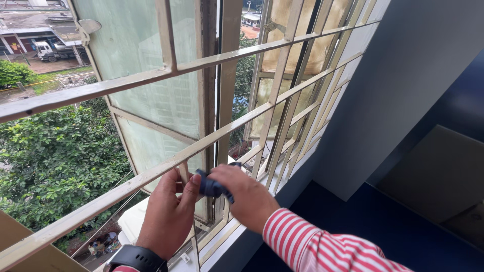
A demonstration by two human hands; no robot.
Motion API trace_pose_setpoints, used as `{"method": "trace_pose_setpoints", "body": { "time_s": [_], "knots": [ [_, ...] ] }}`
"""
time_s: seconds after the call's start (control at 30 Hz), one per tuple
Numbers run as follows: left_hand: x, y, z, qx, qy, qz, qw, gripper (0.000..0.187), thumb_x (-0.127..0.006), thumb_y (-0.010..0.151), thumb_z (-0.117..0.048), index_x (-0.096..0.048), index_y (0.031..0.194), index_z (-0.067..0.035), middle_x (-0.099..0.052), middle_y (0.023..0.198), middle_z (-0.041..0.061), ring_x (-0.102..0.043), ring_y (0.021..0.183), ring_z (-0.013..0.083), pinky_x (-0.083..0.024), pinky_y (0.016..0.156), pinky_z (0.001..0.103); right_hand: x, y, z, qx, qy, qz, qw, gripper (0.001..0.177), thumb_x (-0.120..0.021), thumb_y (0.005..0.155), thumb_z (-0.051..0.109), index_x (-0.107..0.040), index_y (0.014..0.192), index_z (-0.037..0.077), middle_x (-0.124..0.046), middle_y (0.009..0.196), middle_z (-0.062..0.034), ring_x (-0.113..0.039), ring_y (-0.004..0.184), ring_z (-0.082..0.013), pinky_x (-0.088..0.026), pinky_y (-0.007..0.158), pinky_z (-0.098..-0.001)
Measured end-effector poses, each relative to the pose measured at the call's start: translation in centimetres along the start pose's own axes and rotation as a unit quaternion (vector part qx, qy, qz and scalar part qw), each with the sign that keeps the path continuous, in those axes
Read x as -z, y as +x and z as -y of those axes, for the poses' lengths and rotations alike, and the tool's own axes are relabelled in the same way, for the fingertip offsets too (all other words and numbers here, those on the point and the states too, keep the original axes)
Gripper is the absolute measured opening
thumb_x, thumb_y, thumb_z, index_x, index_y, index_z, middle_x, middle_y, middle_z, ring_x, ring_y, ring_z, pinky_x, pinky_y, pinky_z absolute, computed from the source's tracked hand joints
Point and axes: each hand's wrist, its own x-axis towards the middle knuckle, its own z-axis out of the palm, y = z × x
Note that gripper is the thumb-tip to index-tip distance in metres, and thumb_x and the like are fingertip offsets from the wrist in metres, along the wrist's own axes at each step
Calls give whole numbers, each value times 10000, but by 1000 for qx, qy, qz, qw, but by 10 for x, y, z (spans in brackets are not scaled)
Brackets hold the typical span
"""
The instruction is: The person wipes the metal grilles of a window using a blue cloth. They systematically clean the vertical and horizontal bars, moving the cloth along the frame to remove dust and dirt.
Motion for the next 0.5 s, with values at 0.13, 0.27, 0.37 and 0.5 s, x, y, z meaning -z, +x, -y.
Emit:
{"method": "trace_pose_setpoints", "body": {
  "time_s": [0.13,0.27,0.37,0.5],
  "knots": [
    [0,0,2,16,-11,13,1000,316,-602,963,-327,-621,1026,-18,-771,858,108,-766,813,164,-591,720,335,9,10,-15,-34,-54,-29,998,594,-572,781,-127,-588,1336,83,-538,1469,-137,-447,1425,-287,-305,1209,-396],
    [2,3,2,34,-30,25,999,288,-650,931,-301,-654,962,-15,-744,783,85,-701,728,131,-558,654,305,1,-3,-8,33,-64,-20,997,660,-555,740,-155,-579,1361,67,-521,1502,-140,-409,1466,-285,-287,1226,-415],
    [6,5,0,73,5,38,997,299,-703,935,-293,-682,903,3,-708,711,92,-604,632,143,-495,577,319,-5,-13,7,69,-39,8,997,728,-546,724,-171,-549,1411,72,-501,1529,-131,-383,1479,-285,-309,1209,-406],
    [3,8,1,76,-9,30,997,252,-724,902,-259,-687,891,-10,-700,686,62,-609,618,108,-499,570,288,2,-7,6,44,-19,60,997,744,-567,713,-157,-547,1410,104,-467,1542,-104,-358,1477,-262,-310,1185,-395]
  ]
}}
